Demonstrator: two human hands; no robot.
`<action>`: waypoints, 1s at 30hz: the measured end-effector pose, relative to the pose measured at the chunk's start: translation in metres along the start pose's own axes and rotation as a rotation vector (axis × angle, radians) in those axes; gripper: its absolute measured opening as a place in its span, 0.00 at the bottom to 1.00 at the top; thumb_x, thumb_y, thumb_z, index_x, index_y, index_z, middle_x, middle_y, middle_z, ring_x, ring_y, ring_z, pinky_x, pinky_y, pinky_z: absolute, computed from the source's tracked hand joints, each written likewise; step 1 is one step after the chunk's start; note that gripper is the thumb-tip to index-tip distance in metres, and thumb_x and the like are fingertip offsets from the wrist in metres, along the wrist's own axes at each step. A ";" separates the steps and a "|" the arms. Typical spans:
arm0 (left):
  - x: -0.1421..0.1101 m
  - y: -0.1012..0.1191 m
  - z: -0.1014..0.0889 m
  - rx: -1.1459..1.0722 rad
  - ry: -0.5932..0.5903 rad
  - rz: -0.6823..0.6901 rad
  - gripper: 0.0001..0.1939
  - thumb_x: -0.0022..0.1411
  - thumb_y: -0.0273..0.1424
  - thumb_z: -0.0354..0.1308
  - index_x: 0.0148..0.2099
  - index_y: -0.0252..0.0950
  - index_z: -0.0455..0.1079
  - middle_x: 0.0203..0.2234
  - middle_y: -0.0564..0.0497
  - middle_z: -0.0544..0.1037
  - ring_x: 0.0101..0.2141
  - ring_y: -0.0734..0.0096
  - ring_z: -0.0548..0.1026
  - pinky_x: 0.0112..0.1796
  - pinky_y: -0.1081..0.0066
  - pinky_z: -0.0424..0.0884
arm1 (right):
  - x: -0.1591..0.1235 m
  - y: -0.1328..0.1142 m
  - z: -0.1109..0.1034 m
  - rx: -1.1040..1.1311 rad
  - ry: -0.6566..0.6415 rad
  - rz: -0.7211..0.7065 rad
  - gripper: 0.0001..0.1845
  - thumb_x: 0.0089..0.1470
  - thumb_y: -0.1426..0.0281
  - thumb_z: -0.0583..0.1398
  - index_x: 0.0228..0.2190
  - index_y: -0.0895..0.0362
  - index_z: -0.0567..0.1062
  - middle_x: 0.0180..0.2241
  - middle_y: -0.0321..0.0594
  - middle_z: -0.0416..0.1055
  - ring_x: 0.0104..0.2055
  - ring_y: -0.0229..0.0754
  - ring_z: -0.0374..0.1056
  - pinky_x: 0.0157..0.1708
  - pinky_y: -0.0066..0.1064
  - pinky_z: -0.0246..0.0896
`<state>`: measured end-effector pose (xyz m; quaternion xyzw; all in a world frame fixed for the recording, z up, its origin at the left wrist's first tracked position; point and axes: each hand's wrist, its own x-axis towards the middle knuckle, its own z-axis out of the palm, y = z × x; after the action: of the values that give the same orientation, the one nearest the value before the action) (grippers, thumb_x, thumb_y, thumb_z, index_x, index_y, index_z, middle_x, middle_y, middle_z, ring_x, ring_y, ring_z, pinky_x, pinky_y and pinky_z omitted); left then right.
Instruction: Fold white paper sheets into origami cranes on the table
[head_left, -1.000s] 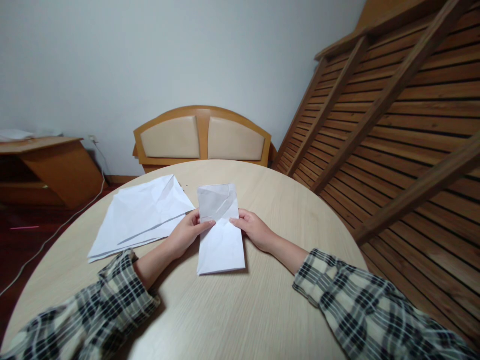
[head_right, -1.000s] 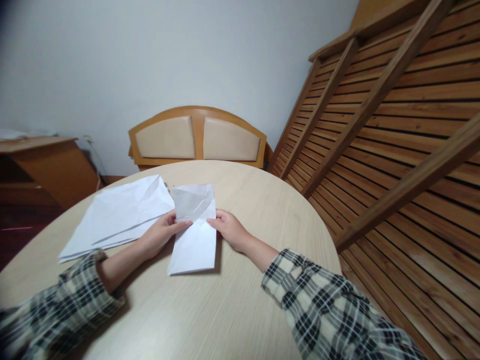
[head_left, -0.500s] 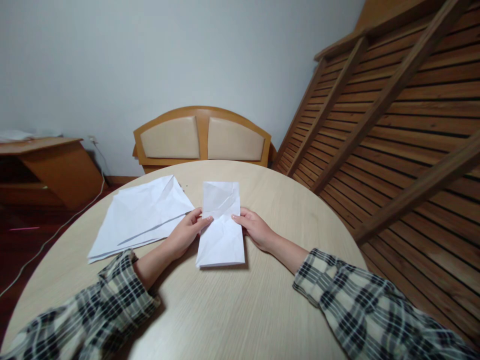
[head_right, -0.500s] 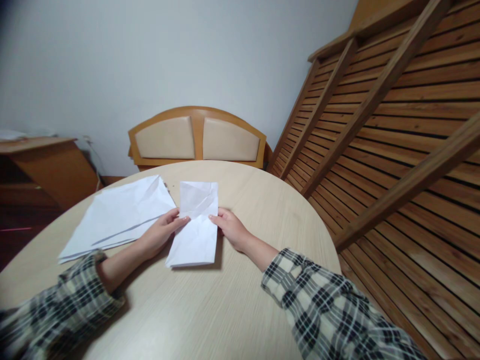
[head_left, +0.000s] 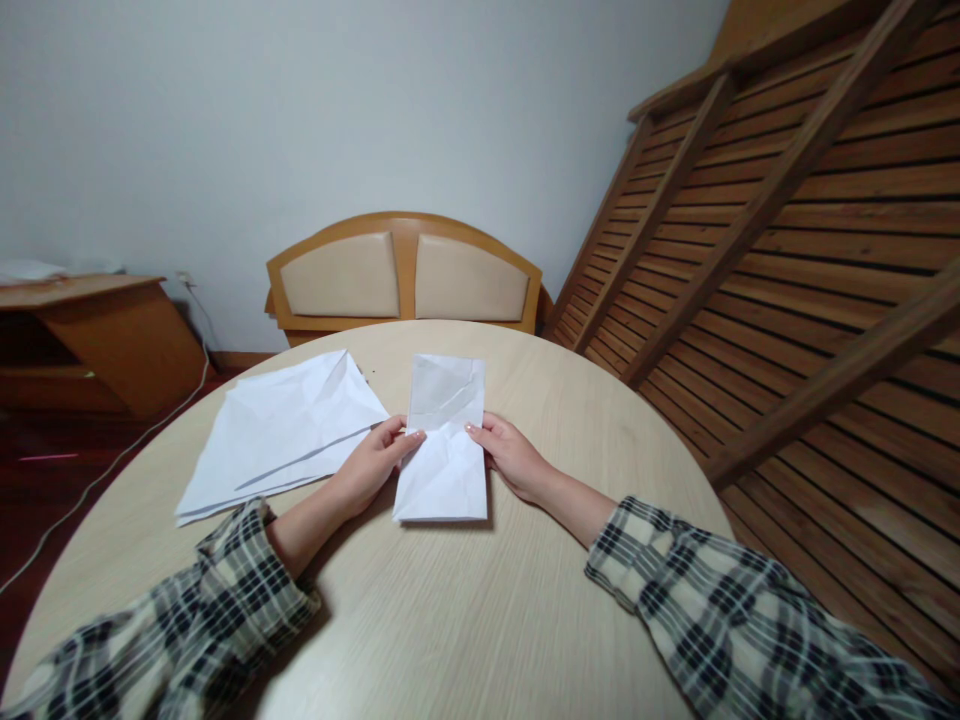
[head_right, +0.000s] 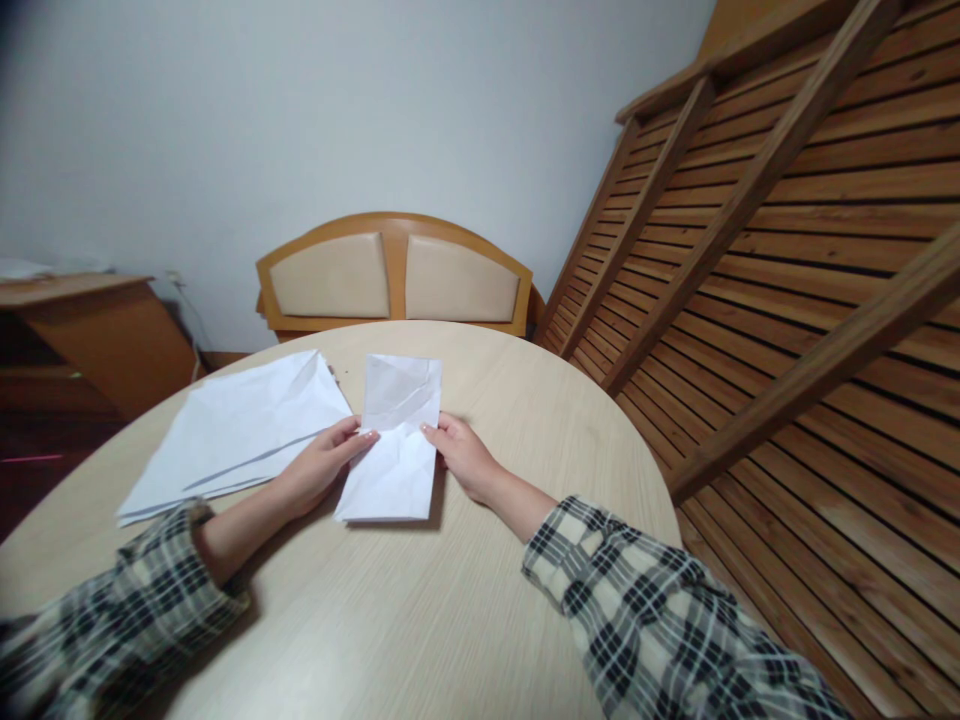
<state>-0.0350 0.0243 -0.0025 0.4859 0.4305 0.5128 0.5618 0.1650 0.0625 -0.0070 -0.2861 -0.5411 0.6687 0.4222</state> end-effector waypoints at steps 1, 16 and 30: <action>0.000 0.000 0.000 0.004 0.001 0.004 0.13 0.54 0.36 0.65 0.40 0.35 0.72 0.31 0.48 0.78 0.30 0.68 0.74 0.31 0.71 0.66 | 0.000 0.000 0.000 0.003 0.009 0.001 0.19 0.47 0.57 0.66 0.36 0.58 0.75 0.33 0.39 0.75 0.32 0.38 0.68 0.36 0.31 0.62; 0.002 0.001 0.000 0.015 0.128 -0.029 0.13 0.50 0.39 0.66 0.34 0.35 0.74 0.27 0.50 0.78 0.27 0.70 0.72 0.28 0.73 0.65 | 0.002 0.003 -0.003 -0.026 0.055 0.057 0.18 0.48 0.58 0.65 0.35 0.58 0.73 0.32 0.40 0.74 0.30 0.37 0.69 0.31 0.30 0.64; -0.002 0.011 0.008 -0.082 0.098 -0.053 0.13 0.50 0.38 0.67 0.34 0.34 0.75 0.28 0.47 0.79 0.28 0.68 0.74 0.30 0.71 0.68 | 0.000 -0.002 -0.004 -0.041 0.002 0.080 0.17 0.45 0.61 0.67 0.33 0.60 0.75 0.28 0.38 0.72 0.27 0.34 0.65 0.26 0.26 0.59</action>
<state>-0.0295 0.0211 0.0100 0.4251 0.4487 0.5382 0.5730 0.1688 0.0642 -0.0063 -0.3169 -0.5424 0.6735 0.3895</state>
